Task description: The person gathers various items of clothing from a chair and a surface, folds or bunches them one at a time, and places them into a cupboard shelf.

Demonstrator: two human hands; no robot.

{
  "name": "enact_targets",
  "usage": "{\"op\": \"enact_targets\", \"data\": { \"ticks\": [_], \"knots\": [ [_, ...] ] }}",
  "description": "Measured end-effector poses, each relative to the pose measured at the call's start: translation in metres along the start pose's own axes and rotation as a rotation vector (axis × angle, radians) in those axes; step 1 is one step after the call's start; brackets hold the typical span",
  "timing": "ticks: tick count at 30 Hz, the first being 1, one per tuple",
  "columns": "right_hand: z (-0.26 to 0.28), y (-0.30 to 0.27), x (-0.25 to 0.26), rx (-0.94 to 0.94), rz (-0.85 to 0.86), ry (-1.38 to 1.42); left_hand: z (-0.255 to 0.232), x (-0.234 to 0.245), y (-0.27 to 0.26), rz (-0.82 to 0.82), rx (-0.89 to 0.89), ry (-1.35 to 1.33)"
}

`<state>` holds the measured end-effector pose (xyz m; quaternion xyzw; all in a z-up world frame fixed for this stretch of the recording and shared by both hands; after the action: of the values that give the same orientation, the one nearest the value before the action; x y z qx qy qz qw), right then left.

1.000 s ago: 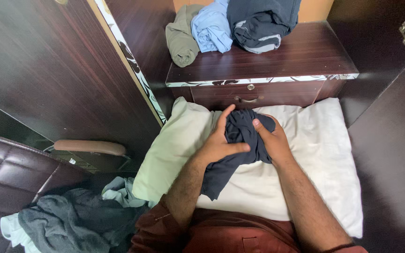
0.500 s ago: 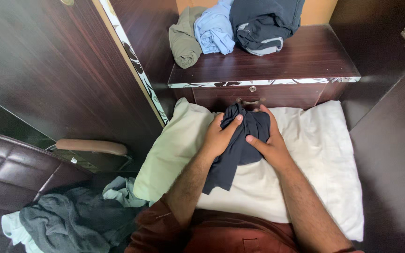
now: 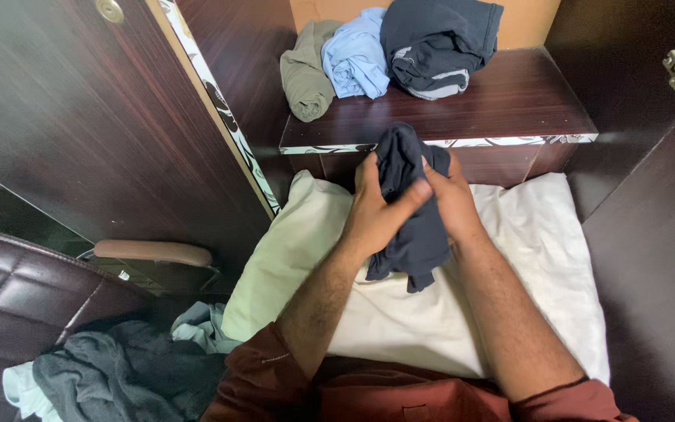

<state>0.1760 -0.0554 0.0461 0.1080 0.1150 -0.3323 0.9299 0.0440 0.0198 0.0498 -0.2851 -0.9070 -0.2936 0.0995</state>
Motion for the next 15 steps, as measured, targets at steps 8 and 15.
{"op": "enact_targets", "data": {
  "ticks": [8, 15],
  "knots": [
    [-0.031, -0.002, 0.022, -0.525, 0.277, 0.206, -0.016, 0.021, -0.009, 0.239, -0.169, -0.109],
    [-0.032, -0.017, 0.011, -0.471, 0.191, 0.181, 0.010, 0.009, -0.004, -0.026, 0.177, -0.222]
  ]
}}
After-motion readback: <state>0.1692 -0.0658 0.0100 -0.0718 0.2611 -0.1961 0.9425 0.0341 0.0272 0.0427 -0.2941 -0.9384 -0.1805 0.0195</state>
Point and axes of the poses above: each hand's wrist, its own y-axis towards the middle knuckle, its own x-axis out of the back of the hand, z = x × y, the point moved 2 cm from there along y, towards the middle knuckle, and after that the axes turned 1 degree about x, right-handed, at the moved point
